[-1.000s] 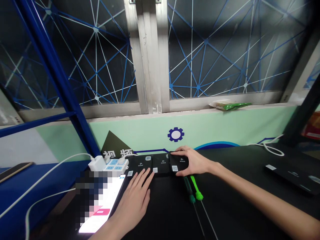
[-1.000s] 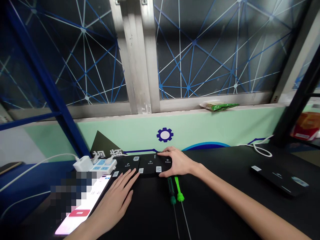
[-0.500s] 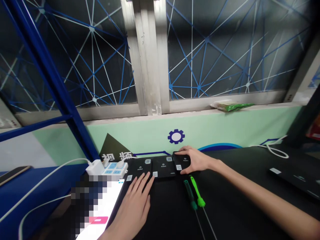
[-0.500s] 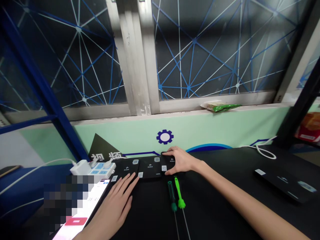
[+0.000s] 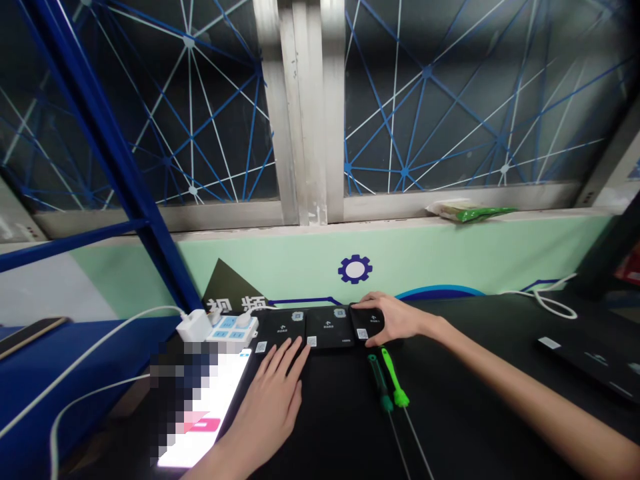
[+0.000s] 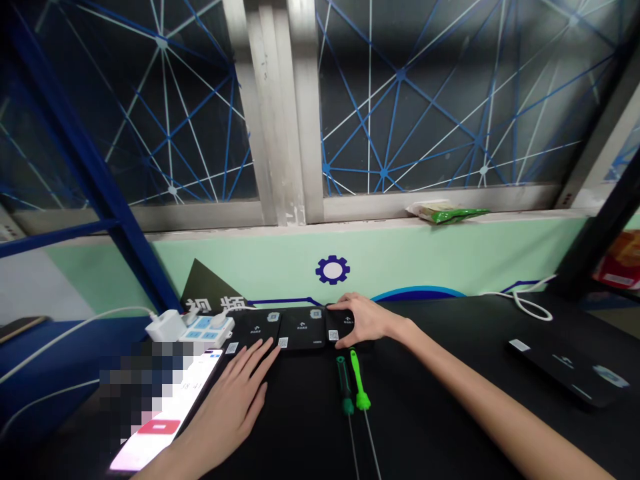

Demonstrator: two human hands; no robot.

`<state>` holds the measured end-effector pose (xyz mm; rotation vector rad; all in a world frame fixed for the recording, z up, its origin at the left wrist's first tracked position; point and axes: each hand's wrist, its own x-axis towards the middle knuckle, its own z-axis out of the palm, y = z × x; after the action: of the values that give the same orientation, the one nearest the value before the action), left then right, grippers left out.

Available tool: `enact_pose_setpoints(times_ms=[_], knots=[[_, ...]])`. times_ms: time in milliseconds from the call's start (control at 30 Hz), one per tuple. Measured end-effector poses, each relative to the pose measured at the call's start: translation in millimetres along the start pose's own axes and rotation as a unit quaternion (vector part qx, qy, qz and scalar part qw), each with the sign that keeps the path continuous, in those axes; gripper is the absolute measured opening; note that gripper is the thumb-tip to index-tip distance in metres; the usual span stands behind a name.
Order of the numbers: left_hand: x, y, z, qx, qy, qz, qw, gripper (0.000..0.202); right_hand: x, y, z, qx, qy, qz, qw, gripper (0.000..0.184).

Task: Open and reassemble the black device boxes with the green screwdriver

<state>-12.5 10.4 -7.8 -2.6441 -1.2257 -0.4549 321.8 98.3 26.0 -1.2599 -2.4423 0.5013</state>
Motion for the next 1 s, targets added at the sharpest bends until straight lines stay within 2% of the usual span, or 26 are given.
enact_pose_setpoints(times_ms=[333,467,567,667,833,1000], knots=[[-0.3,-1.2,-0.7,-0.020,-0.003,-0.011,1.000,0.055,-0.4,-1.6,2.8,-0.018,-0.015,0.010,1.000,0.089],[0.6,-2.2,-3.2,-0.021,0.004,-0.012,1.000,0.055,-0.4,-8.3,7.7,-0.031,0.013,-0.001,0.999,0.076],[0.6,-2.4,-3.6,-0.009,0.008,-0.016,1.000,0.055,-0.6,-24.4,12.5,-0.064,0.046,-0.035,0.996,0.063],[-0.5,-2.7,-1.4,0.009,0.015,-0.023,1.000,0.058,-3.0,-47.5,18.5,-0.101,0.038,-0.067,0.992,0.059],[-3.8,-6.1,4.1,0.031,0.000,-0.028,0.999,0.057,-11.9,-80.5,36.8,-0.162,0.036,-0.024,0.986,0.059],[-6.0,-11.1,4.8,0.032,0.006,-0.016,0.999,0.056,-18.7,-92.0,60.5,-0.161,0.039,0.003,0.986,0.065]])
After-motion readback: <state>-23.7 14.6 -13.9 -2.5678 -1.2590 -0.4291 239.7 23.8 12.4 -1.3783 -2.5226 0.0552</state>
